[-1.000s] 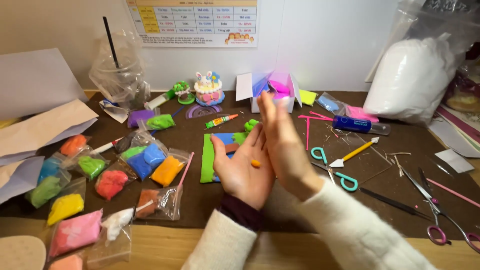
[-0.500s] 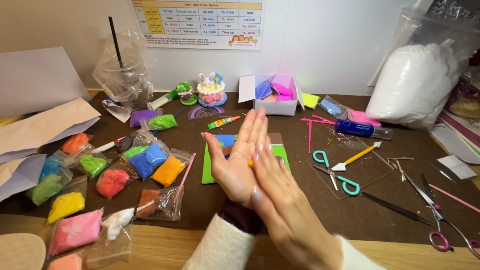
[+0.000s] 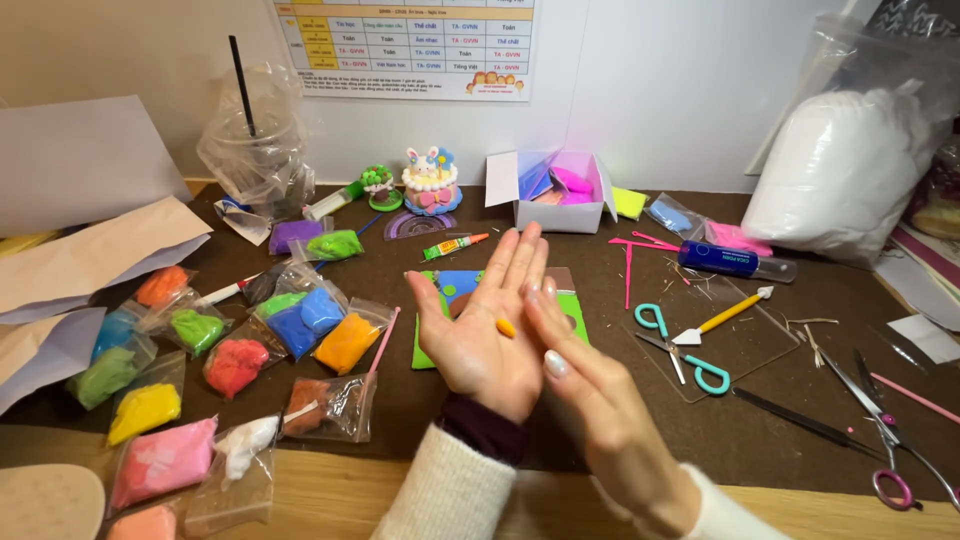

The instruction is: The person shapes orange and green clay into small pieces on a desk. They use a metal tool to carve details into the orange clay and a plastic knife to cut the green clay into smaller bits.

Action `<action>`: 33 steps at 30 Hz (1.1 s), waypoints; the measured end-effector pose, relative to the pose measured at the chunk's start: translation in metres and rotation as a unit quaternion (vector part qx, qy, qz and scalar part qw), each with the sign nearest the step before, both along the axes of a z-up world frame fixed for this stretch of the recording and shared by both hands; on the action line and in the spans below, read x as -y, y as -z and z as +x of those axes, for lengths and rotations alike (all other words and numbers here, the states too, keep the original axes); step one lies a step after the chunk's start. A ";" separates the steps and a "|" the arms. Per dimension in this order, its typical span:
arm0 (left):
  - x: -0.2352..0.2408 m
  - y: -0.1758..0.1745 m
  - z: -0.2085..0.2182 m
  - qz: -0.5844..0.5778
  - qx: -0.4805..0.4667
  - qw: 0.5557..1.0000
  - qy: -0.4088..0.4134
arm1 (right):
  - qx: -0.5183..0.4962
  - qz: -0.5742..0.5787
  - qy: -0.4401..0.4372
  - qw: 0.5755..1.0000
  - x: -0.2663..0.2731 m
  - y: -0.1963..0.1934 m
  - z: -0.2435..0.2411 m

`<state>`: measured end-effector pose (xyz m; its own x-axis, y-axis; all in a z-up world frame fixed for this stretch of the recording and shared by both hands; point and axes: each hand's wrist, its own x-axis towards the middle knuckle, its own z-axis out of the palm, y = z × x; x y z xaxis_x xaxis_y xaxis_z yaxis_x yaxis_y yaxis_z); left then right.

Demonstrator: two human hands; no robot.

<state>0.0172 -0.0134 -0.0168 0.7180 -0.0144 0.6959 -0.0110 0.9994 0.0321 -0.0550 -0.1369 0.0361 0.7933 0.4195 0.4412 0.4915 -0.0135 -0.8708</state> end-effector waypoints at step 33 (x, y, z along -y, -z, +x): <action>-0.005 -0.051 -0.042 0.496 -0.150 0.815 -0.259 | -0.190 0.249 0.028 0.949 0.029 0.021 0.048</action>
<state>-0.0249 -0.0083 0.0340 0.9422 -0.1044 0.3184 -0.2660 0.3448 0.9002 -0.0071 -0.1663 0.0149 0.9500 0.1860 0.2507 0.1508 0.4295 -0.8904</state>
